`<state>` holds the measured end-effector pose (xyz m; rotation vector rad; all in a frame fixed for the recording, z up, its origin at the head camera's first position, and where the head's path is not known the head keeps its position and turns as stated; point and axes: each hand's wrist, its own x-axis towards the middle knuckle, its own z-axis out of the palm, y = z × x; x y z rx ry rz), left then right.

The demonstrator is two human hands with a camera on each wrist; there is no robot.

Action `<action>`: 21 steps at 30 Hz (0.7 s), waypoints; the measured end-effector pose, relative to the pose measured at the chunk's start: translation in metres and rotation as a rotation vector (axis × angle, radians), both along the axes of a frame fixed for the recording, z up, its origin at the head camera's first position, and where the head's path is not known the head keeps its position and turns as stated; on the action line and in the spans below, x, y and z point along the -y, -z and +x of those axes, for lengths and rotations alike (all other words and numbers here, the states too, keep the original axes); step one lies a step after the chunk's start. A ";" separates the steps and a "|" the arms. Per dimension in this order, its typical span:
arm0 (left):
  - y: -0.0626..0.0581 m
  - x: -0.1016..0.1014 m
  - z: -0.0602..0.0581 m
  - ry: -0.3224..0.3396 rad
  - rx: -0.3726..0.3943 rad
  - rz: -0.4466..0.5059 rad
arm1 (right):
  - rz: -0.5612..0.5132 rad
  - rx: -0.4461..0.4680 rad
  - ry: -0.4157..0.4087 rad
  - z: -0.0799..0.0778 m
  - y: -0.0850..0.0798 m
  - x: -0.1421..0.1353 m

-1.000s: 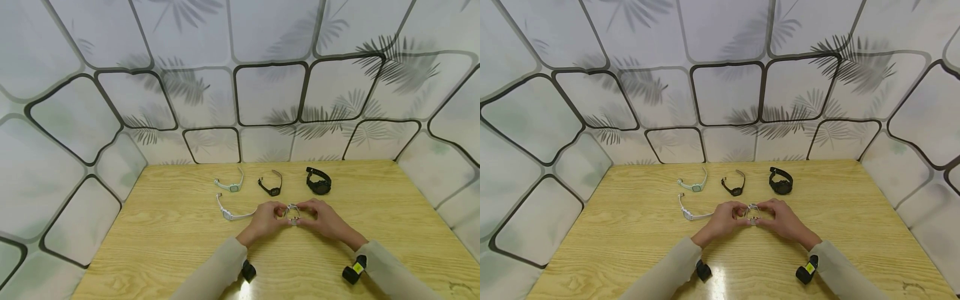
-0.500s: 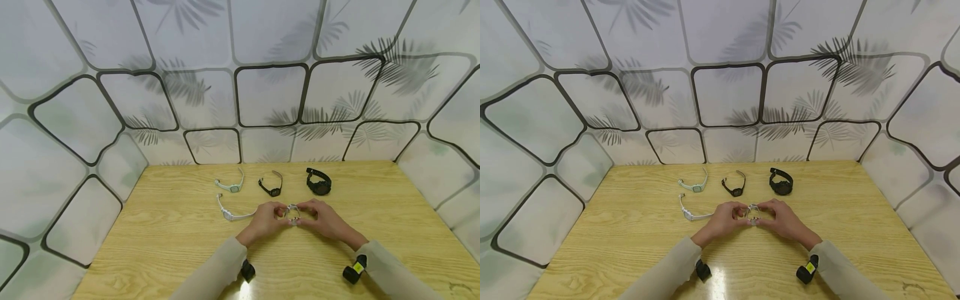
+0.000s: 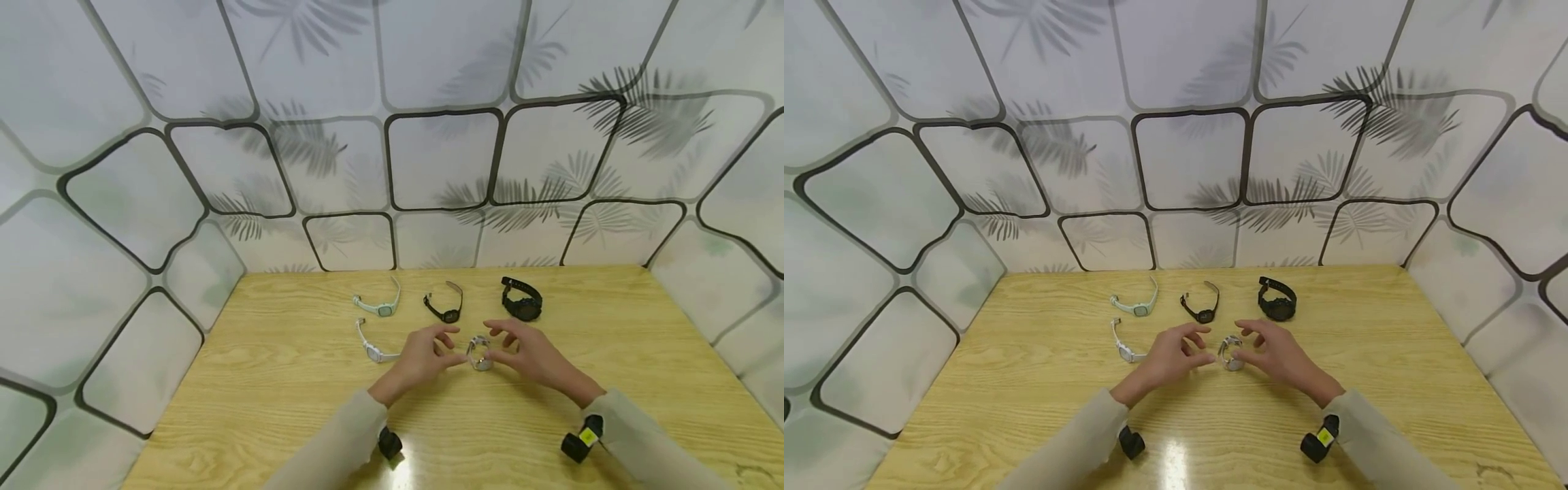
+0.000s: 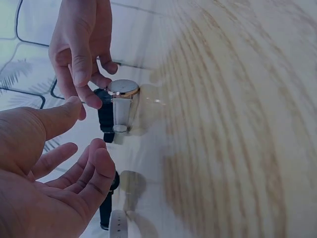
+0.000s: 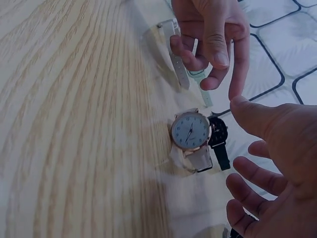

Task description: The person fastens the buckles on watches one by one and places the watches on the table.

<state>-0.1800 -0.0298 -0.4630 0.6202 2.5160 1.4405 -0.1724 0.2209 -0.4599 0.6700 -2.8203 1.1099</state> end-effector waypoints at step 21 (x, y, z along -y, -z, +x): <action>-0.017 0.056 0.007 -0.109 -0.122 -0.010 | -0.112 0.034 -0.047 0.006 -0.012 0.043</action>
